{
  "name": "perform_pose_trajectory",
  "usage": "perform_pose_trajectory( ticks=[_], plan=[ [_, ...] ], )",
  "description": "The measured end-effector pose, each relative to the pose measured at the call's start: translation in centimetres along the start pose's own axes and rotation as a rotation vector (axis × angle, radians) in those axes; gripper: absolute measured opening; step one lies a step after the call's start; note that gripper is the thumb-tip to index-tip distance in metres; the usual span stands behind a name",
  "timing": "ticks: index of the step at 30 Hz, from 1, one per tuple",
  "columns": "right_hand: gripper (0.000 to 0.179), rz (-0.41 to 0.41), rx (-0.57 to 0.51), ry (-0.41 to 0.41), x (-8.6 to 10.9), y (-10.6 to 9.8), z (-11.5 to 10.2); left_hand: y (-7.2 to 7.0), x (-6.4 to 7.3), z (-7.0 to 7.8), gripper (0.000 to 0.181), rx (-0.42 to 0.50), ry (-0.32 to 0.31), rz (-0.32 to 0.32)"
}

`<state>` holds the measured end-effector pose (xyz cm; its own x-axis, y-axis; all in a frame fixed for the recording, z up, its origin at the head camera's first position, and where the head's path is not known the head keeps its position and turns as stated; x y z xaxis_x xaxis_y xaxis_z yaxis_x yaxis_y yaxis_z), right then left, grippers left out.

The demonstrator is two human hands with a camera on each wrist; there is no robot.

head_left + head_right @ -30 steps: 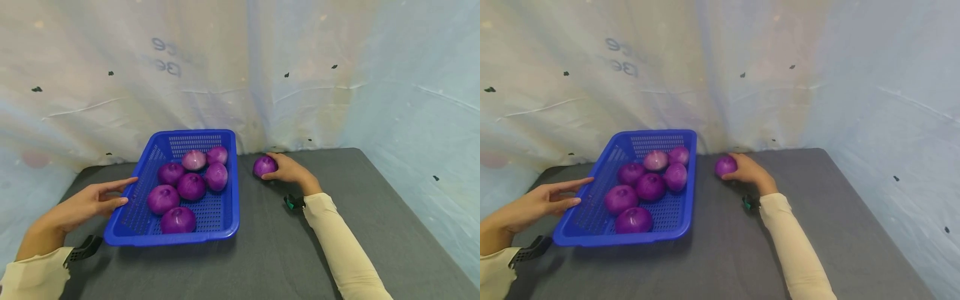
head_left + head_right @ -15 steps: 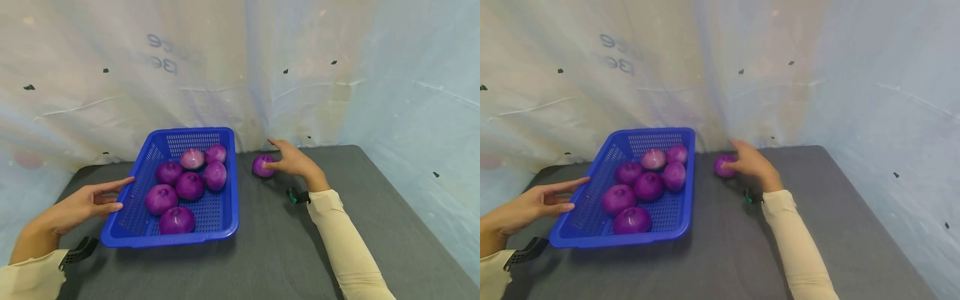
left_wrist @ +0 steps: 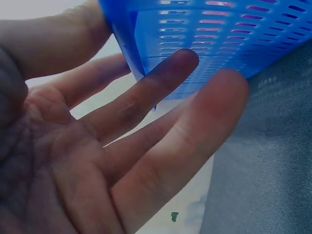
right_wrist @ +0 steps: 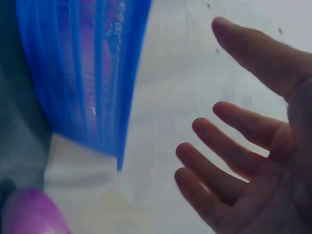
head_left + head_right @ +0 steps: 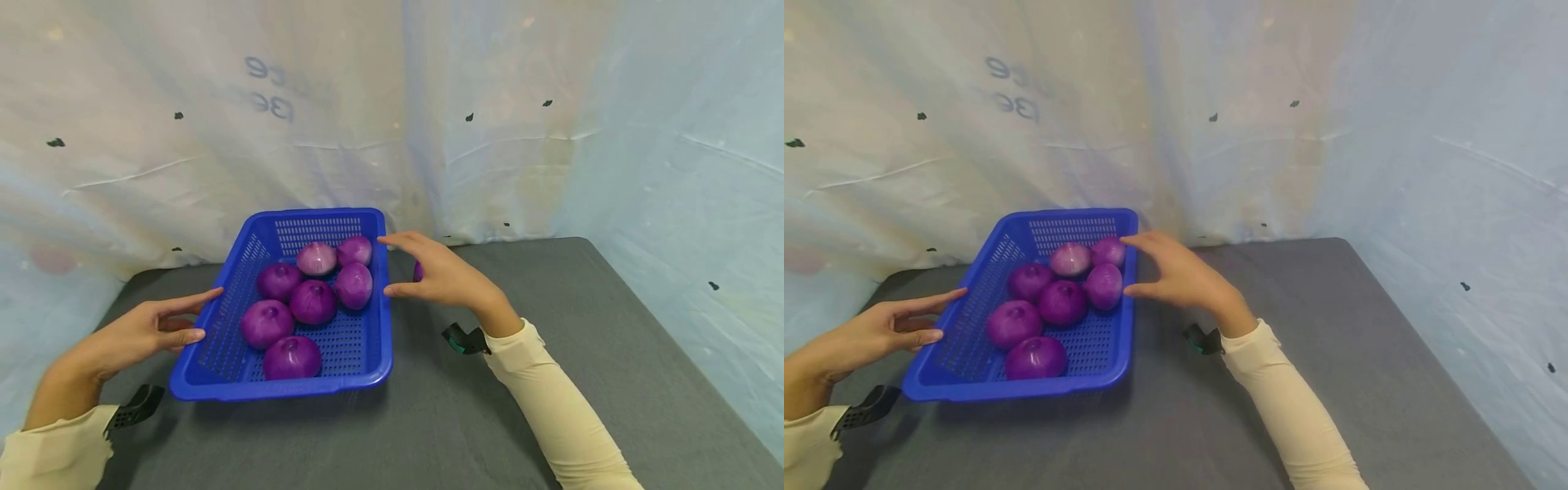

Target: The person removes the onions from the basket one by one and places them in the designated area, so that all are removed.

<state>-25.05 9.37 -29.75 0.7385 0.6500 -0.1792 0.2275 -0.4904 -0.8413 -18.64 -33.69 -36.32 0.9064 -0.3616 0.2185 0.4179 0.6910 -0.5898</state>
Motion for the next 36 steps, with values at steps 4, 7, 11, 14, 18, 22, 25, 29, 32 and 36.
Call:
perform_pose_trajectory(
  ticks=[4,7,11,14,18,22,25,29,32,36],
  plan=[
    [0.070,0.001,-0.001,-0.084,-0.5,1.5,-1.6,0.0,0.0,-0.1,0.072,-0.003,-0.008,0.004],
    [0.066,-0.011,0.000,-0.138,-0.8,2.5,-2.6,0.0,0.0,-0.1,0.072,0.013,-0.010,-0.003],
    [0.064,-0.072,-0.011,-0.203,-1.4,3.7,-3.7,-0.1,0.0,0.0,0.072,0.044,-0.001,-0.017],
    [0.065,-0.125,-0.020,-0.260,-1.8,4.5,-4.4,-0.2,-0.1,0.2,0.071,0.070,0.015,-0.021],
    [0.065,-0.180,-0.013,-0.300,-2.2,5.6,-5.2,0.1,-0.3,0.1,0.070,0.169,0.041,-0.057],
    [0.068,-0.274,0.020,-0.301,-2.5,6.8,-6.1,0.3,-0.2,-0.2,0.069,0.284,0.083,-0.119],
    [0.068,-0.324,0.045,-0.321,-2.9,7.2,-7.0,0.3,-0.2,-0.5,0.069,0.323,0.109,-0.129],
    [0.067,-0.337,0.057,-0.340,-3.4,8.1,-7.5,0.3,-0.4,-0.6,0.069,0.328,0.105,-0.125],
    [0.070,-0.362,0.116,-0.345,-3.6,9.4,-7.5,0.3,-0.4,-0.5,0.069,0.325,0.107,-0.129],
    [0.076,-0.386,0.208,-0.371,-3.6,10.5,-7.6,0.4,-0.4,-0.4,0.069,0.343,0.132,-0.133]
  ],
)
Point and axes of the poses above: each hand's wrist, its own x-axis away from the middle knuckle, its own y-axis out of the palm, z = x × y, the point moved 3 cm from there along -x, towards the middle knuckle, and after that the axes turned 1 degree about -x, right-handed, at the moved point
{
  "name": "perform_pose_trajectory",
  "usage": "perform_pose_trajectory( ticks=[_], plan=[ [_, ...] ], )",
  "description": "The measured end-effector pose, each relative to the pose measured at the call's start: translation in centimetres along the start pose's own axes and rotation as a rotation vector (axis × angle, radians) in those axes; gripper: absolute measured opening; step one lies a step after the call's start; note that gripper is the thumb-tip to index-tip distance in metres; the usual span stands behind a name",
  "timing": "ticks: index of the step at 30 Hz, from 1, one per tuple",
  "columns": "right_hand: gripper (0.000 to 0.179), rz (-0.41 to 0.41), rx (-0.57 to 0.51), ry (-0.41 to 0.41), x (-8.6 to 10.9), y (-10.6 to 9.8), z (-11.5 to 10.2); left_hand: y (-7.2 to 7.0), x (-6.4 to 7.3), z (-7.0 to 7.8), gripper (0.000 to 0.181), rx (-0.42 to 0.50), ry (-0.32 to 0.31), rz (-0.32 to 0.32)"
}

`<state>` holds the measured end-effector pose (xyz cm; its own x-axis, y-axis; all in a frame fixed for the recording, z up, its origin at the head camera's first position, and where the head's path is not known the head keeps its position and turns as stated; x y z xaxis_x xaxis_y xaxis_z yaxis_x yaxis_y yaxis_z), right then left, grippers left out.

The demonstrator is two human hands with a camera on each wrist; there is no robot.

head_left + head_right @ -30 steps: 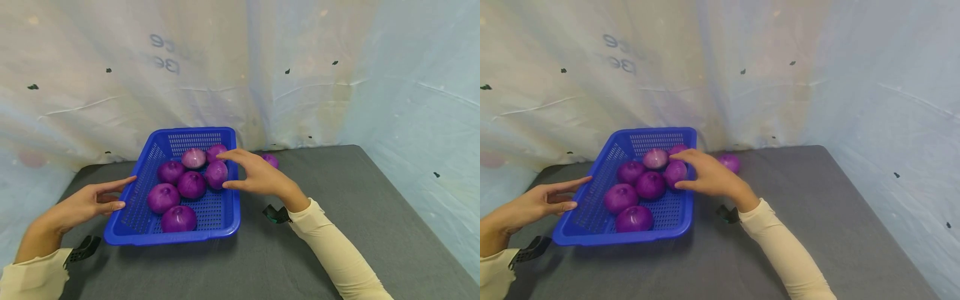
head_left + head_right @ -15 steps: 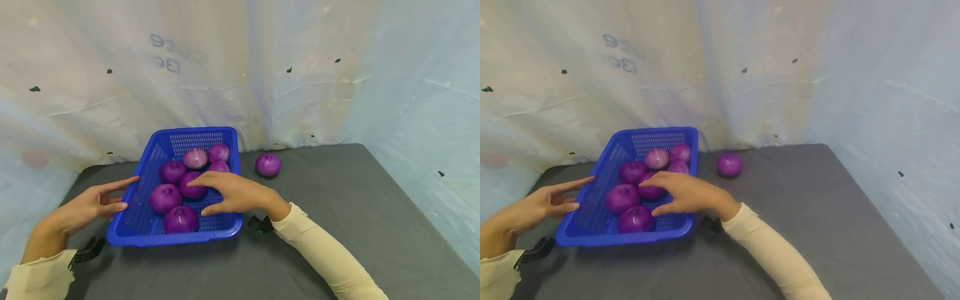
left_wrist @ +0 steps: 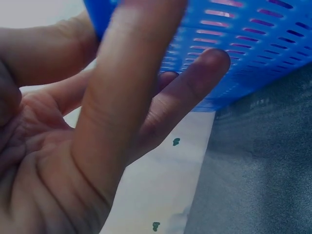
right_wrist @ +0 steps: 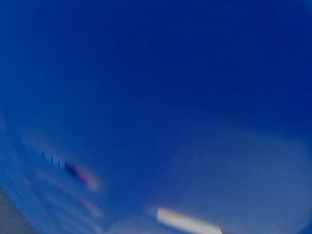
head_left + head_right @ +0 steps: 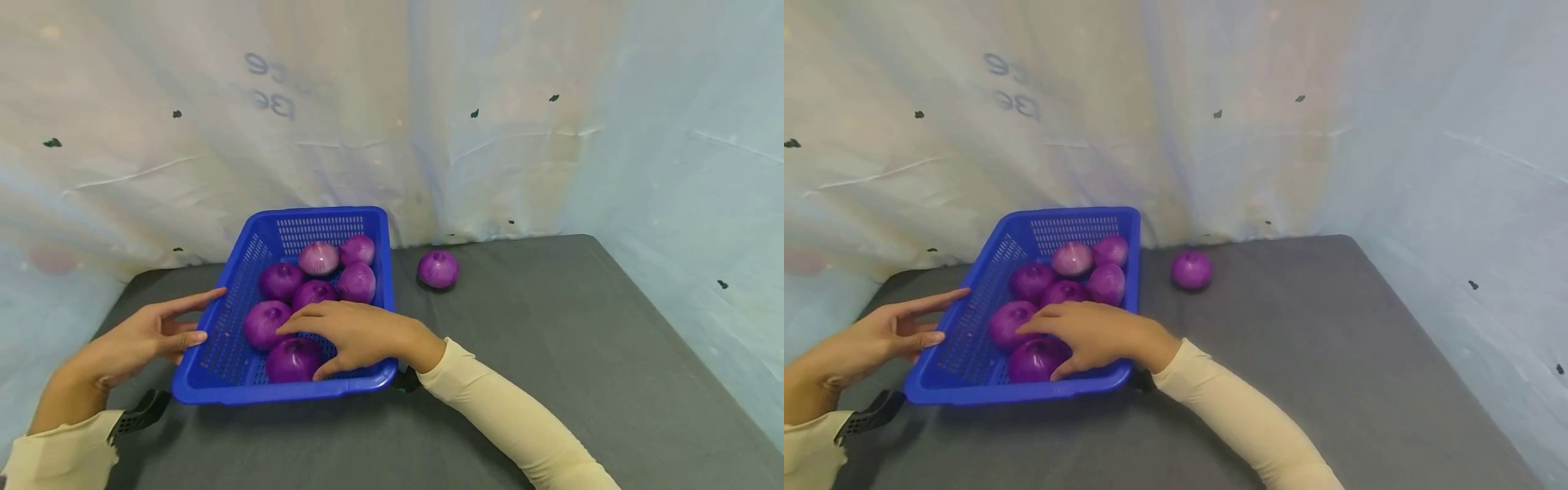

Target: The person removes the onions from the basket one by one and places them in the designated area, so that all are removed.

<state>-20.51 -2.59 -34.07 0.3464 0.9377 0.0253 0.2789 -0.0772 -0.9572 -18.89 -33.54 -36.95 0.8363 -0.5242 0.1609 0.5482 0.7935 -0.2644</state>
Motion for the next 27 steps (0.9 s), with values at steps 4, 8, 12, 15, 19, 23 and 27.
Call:
perform_pose_trajectory(
  ticks=[4,8,12,15,19,23,27],
  plan=[
    [0.080,-0.029,0.034,-0.024,-0.3,0.4,-0.6,0.0,0.2,0.1,0.069,-0.001,0.001,0.013],
    [0.084,-0.084,0.074,-0.021,-0.5,0.8,-1.0,0.0,0.2,0.3,0.071,-0.043,-0.042,0.056],
    [0.082,-0.115,0.106,0.010,-0.4,1.1,-0.8,0.2,0.0,0.4,0.072,-0.069,-0.068,0.089],
    [0.079,-0.122,0.109,0.031,-0.3,1.1,-0.4,0.4,0.0,0.5,0.073,-0.067,-0.070,0.094],
    [0.076,-0.113,0.072,0.059,-0.2,1.0,-0.2,0.6,0.0,0.5,0.074,-0.069,-0.076,0.103],
    [0.071,-0.132,-0.003,0.078,-0.2,1.0,-0.1,0.7,0.0,0.7,0.073,-0.077,-0.061,0.106],
    [0.073,-0.171,-0.029,0.104,-0.1,1.2,0.0,0.7,0.1,0.7,0.073,-0.086,-0.052,0.110]
  ],
)
Point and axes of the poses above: each hand's wrist, its own x-axis away from the middle knuckle, its own y-axis out of the palm, z = x × y, the point moved 3 cm from there along -x, towards the middle knuckle, and after that the axes turned 1 degree about -x, right-handed, at the moved point
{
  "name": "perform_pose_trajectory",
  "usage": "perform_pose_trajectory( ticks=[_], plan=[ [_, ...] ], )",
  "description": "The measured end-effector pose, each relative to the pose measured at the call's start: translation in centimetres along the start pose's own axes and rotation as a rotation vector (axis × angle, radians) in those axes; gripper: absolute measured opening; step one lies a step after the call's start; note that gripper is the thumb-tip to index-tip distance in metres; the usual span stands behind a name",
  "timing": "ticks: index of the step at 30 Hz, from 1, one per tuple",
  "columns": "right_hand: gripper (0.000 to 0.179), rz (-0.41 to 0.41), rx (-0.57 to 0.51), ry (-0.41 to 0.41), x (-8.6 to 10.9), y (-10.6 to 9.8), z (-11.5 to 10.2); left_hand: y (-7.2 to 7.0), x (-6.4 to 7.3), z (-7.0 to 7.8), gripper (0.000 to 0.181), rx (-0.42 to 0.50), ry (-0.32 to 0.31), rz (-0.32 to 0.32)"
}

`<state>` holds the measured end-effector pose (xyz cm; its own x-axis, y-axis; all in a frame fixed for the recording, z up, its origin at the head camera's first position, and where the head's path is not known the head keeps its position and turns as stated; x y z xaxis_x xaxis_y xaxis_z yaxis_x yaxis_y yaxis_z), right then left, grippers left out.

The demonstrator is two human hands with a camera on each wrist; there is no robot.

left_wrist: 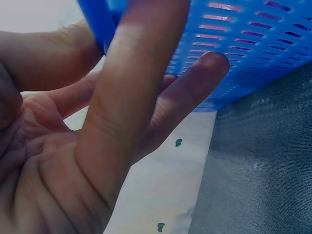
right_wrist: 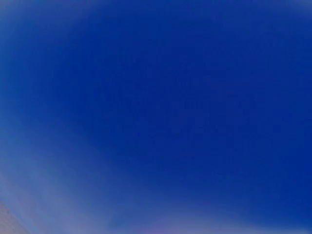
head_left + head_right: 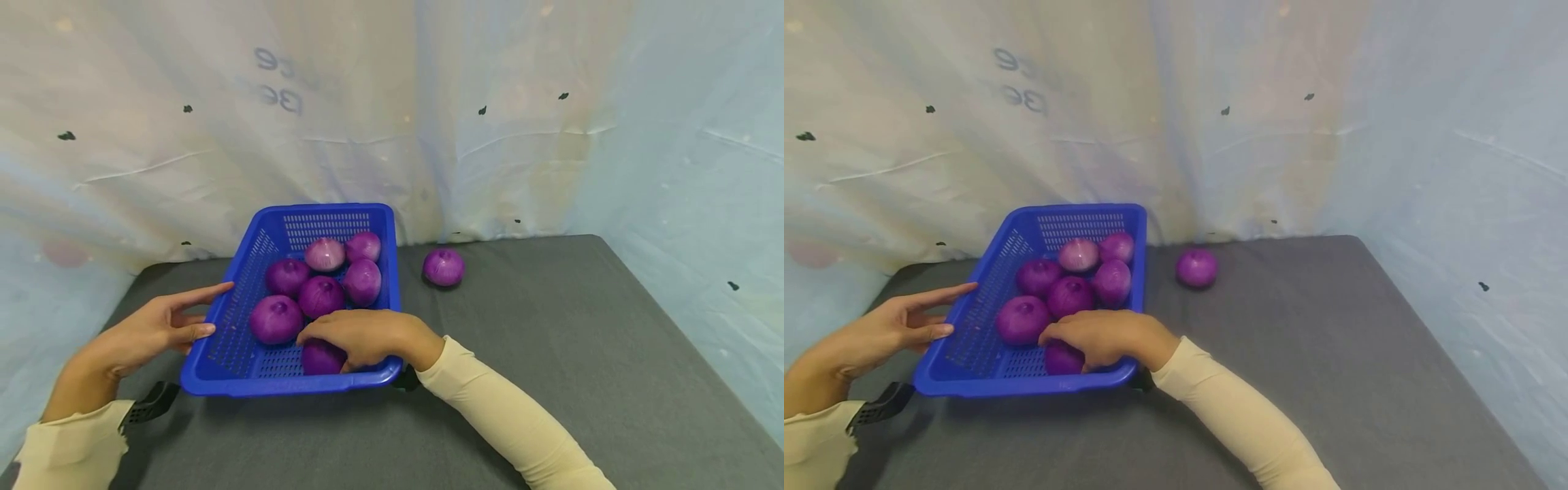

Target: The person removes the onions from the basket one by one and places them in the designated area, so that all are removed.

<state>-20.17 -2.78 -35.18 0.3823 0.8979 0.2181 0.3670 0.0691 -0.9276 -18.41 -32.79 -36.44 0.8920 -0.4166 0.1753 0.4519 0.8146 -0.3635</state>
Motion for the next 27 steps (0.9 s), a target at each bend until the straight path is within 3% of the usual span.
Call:
perform_pose_trajectory(
  ticks=[8,16,27],
  plan=[
    [0.081,-0.020,0.070,0.080,0.0,0.1,0.1,0.0,0.0,0.0,0.072,-0.022,-0.018,0.001],
    [0.090,0.138,-0.003,0.119,-0.1,-1.0,0.6,0.1,-0.1,0.2,0.074,-0.037,-0.035,-0.001],
    [0.086,0.320,-0.100,0.112,0.7,-1.7,0.7,0.0,-0.1,-0.1,0.073,-0.061,-0.040,0.010]
  ],
)
Point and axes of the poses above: each hand's wrist, its own x-axis away from the middle knuckle, its own y-axis out of the palm, z = x × y, the point moved 3 cm from there along -x, towards the middle knuckle, and after that the axes turned 1 degree about -x, right-handed, at the moved point
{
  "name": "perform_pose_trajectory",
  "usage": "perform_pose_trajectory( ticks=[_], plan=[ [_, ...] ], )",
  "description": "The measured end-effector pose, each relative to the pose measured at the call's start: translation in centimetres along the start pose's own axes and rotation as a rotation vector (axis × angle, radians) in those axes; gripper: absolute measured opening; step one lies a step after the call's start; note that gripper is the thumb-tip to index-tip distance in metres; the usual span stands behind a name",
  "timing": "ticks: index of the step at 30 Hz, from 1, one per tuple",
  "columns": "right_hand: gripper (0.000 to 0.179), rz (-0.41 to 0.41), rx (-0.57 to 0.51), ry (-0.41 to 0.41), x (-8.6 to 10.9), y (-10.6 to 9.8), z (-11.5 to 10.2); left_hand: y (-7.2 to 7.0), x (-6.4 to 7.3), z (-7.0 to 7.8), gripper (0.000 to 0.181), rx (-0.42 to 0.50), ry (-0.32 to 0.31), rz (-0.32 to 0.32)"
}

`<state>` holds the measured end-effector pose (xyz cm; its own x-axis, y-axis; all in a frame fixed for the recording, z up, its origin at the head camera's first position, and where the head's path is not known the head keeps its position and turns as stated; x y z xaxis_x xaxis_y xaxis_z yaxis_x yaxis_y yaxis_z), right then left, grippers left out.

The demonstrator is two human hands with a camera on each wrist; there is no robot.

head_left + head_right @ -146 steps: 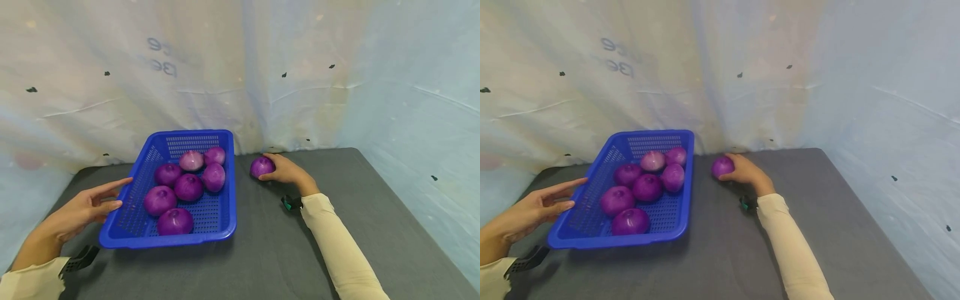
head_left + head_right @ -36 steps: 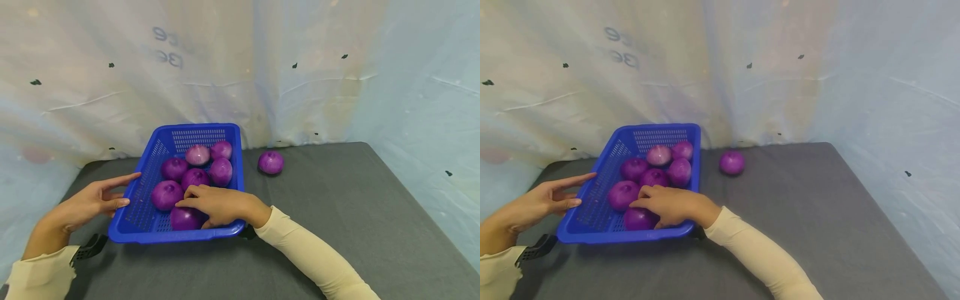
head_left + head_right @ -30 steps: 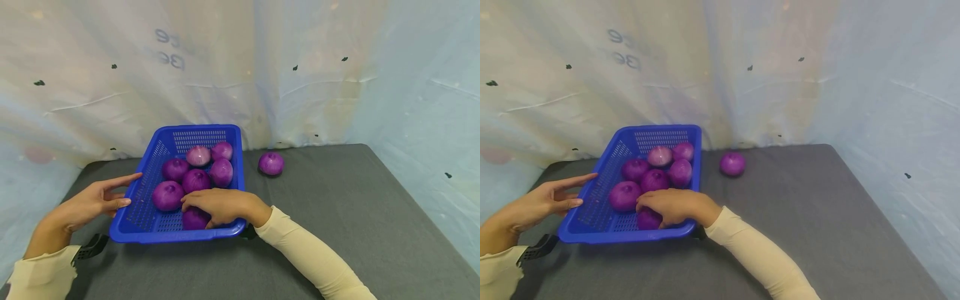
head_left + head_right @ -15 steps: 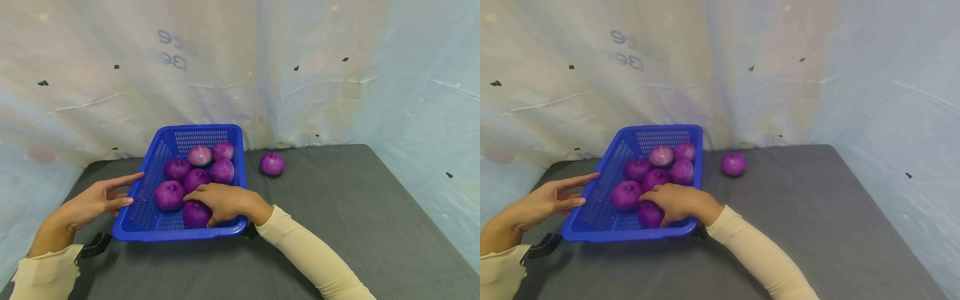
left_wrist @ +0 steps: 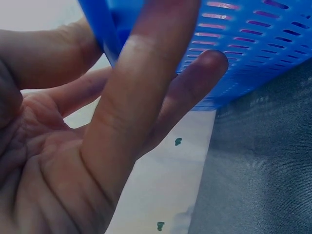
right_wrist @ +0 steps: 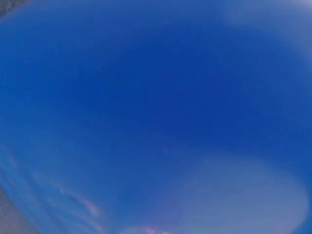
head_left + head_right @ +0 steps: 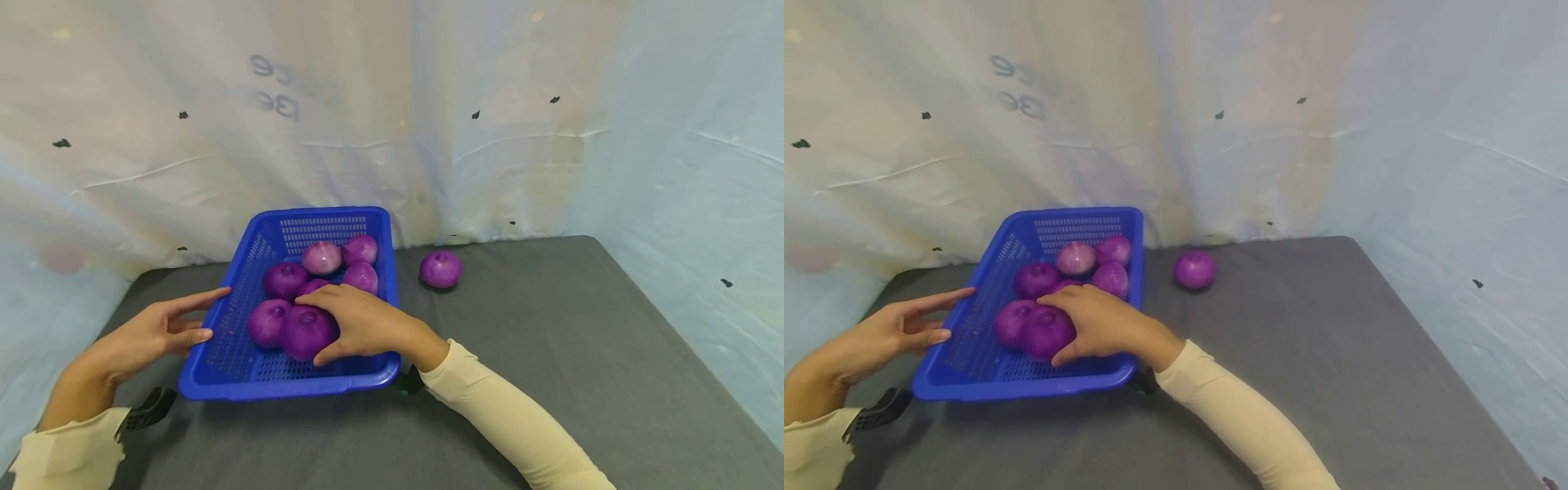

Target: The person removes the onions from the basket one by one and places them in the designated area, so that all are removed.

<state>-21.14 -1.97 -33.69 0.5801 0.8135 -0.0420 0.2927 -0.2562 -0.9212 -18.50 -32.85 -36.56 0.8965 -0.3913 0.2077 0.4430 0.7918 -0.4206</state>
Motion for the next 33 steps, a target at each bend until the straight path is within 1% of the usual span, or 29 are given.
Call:
perform_pose_trajectory(
  ticks=[4,9,14,18,22,26,29,33],
  plan=[
    [0.086,0.032,-0.022,0.026,0.5,-0.6,-0.1,-0.1,0.0,-0.3,0.072,-0.003,0.013,0.005],
    [0.088,0.056,-0.027,0.038,1.4,-1.6,0.0,-0.1,0.1,-0.5,0.070,0.019,0.035,0.001],
    [0.087,0.085,-0.049,0.028,2.2,-2.5,0.7,-0.1,0.1,-0.5,0.069,0.031,0.048,-0.010],
    [0.086,0.106,-0.073,0.049,2.9,-3.1,1.3,0.0,0.0,-0.5,0.067,0.020,0.055,-0.017],
    [0.087,0.115,-0.088,0.076,3.5,-3.9,1.6,0.1,0.1,-0.6,0.066,0.007,0.050,-0.012],
    [0.086,0.120,-0.102,0.080,4.1,-4.8,2.0,0.0,0.1,-0.7,0.066,0.002,0.032,-0.002],
    [0.085,0.126,-0.115,0.074,4.3,-5.4,2.5,0.0,0.0,-0.6,0.066,0.008,0.034,-0.006],
    [0.085,0.135,-0.132,0.087,4.8,-5.9,3.0,0.1,0.1,-0.6,0.065,0.019,0.043,-0.016]
  ],
)
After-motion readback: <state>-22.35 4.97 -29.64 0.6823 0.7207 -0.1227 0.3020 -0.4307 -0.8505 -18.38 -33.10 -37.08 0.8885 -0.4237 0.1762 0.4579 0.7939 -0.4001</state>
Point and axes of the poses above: each hand's wrist, its own x-axis away from the middle knuckle, its own y-axis out of the palm, z = x × y, the point moved 3 cm from there along -x, towards the middle knuckle, and after that the axes turned 1 degree about -x, right-handed, at the moved point
